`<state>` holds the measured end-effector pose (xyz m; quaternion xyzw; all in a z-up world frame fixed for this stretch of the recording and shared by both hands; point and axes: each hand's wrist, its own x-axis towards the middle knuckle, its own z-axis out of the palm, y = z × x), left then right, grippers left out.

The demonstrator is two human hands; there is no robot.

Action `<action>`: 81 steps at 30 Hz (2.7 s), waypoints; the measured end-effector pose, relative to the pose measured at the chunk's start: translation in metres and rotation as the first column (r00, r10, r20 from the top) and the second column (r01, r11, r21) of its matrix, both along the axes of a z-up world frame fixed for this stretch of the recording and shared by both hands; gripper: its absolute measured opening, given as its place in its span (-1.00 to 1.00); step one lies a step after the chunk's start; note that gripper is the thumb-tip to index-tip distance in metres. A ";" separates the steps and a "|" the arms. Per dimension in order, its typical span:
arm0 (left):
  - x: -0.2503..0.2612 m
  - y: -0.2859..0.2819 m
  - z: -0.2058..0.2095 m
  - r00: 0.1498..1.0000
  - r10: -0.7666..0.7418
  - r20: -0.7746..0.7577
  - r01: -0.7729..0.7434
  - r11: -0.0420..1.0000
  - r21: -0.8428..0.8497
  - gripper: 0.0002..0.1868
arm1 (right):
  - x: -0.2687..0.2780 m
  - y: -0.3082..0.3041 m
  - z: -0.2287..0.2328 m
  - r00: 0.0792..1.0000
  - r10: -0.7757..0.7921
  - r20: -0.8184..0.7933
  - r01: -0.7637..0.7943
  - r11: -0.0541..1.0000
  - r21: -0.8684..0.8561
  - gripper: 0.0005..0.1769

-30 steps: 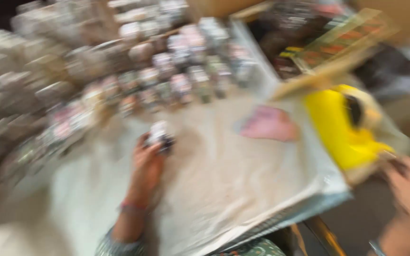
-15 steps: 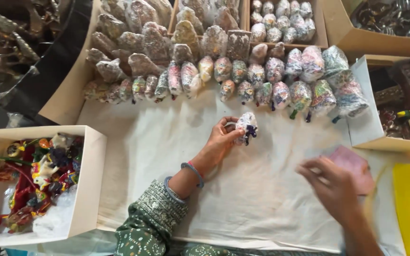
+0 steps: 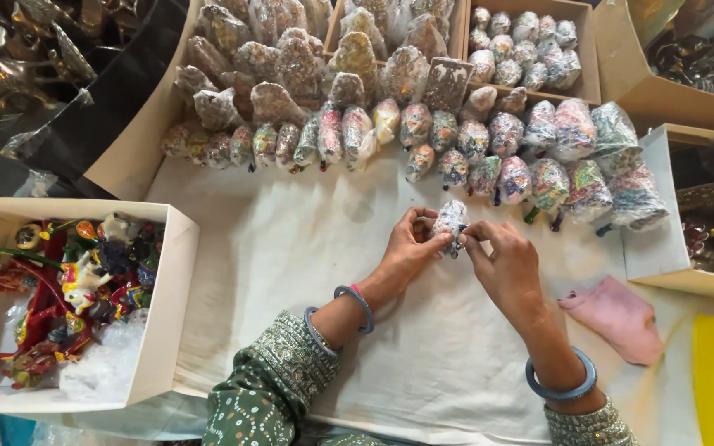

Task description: The person cleans decorative animal figurines using a pink cloth by hand, handling them one at a time and placing them into a white box.

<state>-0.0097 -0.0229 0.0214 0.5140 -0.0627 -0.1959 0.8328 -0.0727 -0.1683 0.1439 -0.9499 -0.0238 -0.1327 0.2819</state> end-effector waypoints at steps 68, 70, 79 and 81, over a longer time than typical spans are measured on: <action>0.009 0.014 0.008 0.999 0.024 -0.036 -0.029 0.989 -0.144 -0.48 | 0.006 0.008 -0.040 0.912 0.106 0.396 -0.179 0.972 0.153 -0.64; 0.008 0.014 0.011 0.999 0.010 -0.039 -0.016 0.989 -0.148 -0.49 | 0.005 0.009 -0.043 0.918 0.104 0.382 -0.178 0.970 0.163 -0.64; 0.006 0.021 0.018 0.988 -0.140 -0.069 0.106 0.925 -0.365 -0.64 | 0.002 0.016 -0.040 0.910 0.133 0.393 -0.170 0.984 0.060 -0.64; 0.005 0.022 0.022 0.984 -0.158 -0.087 0.113 0.915 -0.387 -0.65 | 0.002 0.015 -0.041 0.902 0.151 0.405 -0.155 0.988 -0.022 -0.63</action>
